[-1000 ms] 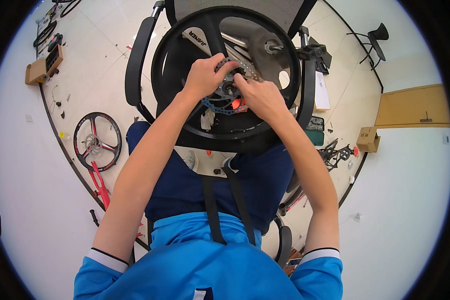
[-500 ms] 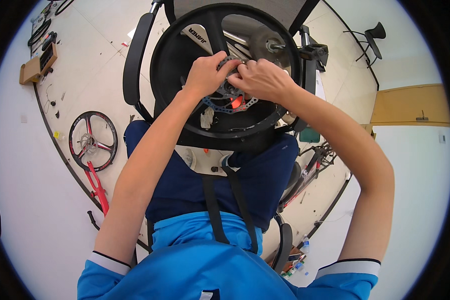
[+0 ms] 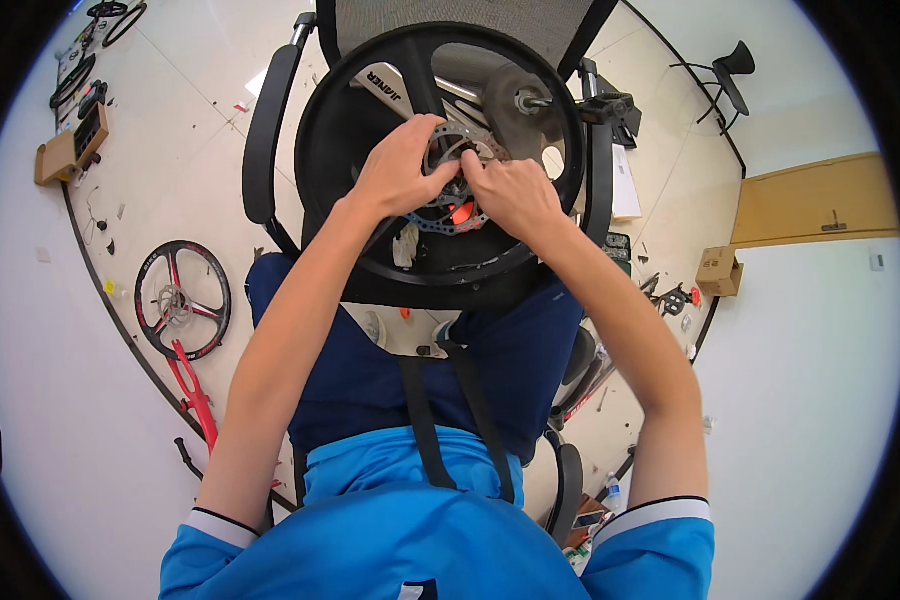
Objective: The person assembles a bicycle disc brake caliper onto a rotor mounted on a chair. They insert and tighten small fasteners by hand, repeatedly adjusting the caliper position and checking alignment with the rotor.
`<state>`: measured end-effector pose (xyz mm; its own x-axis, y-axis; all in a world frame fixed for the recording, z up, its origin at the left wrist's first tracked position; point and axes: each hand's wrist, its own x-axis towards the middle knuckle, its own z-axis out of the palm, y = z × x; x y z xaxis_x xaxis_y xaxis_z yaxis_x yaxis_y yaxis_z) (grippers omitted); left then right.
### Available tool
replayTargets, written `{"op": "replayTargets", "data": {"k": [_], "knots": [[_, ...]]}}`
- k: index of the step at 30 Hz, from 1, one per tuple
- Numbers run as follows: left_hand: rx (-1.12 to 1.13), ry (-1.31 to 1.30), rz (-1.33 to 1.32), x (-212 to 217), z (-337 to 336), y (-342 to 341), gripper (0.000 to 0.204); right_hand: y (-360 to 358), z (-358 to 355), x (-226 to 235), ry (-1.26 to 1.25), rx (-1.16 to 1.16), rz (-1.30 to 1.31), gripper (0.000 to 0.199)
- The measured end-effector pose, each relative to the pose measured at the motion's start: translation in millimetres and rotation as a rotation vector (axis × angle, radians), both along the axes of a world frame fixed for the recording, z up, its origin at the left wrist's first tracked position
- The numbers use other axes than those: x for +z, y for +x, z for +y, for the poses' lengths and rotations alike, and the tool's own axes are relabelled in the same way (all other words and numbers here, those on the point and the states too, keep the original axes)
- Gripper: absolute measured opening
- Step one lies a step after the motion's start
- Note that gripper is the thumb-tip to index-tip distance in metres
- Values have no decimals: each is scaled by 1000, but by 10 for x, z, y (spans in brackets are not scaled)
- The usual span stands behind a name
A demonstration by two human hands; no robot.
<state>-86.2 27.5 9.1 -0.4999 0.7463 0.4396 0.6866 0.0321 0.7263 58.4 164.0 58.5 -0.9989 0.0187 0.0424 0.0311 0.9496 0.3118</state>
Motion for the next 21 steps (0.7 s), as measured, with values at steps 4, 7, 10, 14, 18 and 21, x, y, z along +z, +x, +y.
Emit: {"op": "replayTargets", "data": {"k": [4, 7, 10, 14, 18, 21], "knots": [[-63, -208, -65, 146, 7, -55, 53, 20, -48, -74, -125, -49, 119, 13], [-46, -243, -111, 174, 12, -32, 51, 30, -69, -114, -247, -80, 220, 16], [-15, -168, -90, 131, 17, -16, 47, 26, -90, -115, -307, -132, 202, 21], [24, -122, -59, 123, 21, 37, 43, 81, -123, -77, -520, -81, 333, 27], [36, -101, -38, 82, 12, 35, 43, 160, -171, -15, -707, -38, 378, 26], [34, -112, -44, 81, 10, 34, 44, 191, -150, -31, -804, -22, 380, 23]]}}
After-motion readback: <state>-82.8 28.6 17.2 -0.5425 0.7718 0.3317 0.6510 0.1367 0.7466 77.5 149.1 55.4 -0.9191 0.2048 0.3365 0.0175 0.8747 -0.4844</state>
